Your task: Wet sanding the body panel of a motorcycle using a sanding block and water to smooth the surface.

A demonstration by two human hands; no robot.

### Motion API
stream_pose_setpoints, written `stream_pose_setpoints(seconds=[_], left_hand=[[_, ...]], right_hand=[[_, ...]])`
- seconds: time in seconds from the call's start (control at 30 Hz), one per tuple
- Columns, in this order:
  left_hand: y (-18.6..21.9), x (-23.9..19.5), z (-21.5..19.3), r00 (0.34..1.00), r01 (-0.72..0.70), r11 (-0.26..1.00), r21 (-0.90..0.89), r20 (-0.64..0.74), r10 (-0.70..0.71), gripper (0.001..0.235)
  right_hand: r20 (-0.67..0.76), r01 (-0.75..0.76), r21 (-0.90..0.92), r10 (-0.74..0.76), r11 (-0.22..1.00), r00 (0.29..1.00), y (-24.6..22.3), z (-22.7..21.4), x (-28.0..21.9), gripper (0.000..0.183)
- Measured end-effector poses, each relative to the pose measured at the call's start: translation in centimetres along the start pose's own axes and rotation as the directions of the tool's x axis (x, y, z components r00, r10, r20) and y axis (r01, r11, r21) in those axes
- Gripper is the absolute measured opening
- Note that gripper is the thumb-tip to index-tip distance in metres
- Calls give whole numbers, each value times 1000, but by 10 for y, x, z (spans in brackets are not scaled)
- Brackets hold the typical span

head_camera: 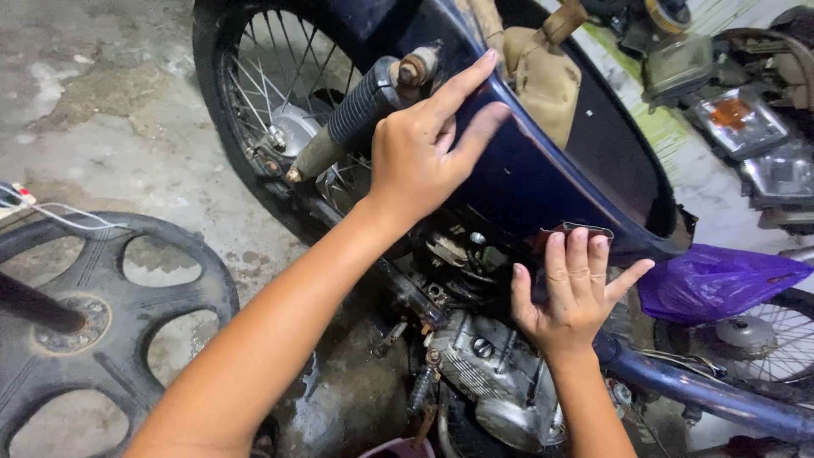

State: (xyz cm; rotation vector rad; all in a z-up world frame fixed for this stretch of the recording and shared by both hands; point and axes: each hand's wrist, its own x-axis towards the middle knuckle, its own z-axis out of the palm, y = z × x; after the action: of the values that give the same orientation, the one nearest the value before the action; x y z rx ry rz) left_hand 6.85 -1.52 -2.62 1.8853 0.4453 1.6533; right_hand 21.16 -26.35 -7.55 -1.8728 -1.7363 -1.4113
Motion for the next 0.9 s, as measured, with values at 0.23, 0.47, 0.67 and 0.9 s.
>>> stream_pose_setpoints(seconds=[0.23, 0.47, 0.67, 0.9], left_hand=[[1, 4, -10, 998, 47, 985, -164, 55, -39, 30], [1, 9, -16, 998, 39, 971, -234, 54, -27, 29], [3, 6, -13, 994, 84, 974, -210, 85, -67, 32], [6, 14, -30, 980, 127, 951, -283, 184, -77, 32]], right_hand=[[155, 75, -161, -50, 984, 987, -23, -14, 97, 59], [246, 270, -69, -246, 960, 938, -20, -27, 139, 46], [272, 291, -66, -264, 954, 926, 18, -45, 69, 39], [58, 310, 86, -315, 947, 947, -18, -42, 161, 15]])
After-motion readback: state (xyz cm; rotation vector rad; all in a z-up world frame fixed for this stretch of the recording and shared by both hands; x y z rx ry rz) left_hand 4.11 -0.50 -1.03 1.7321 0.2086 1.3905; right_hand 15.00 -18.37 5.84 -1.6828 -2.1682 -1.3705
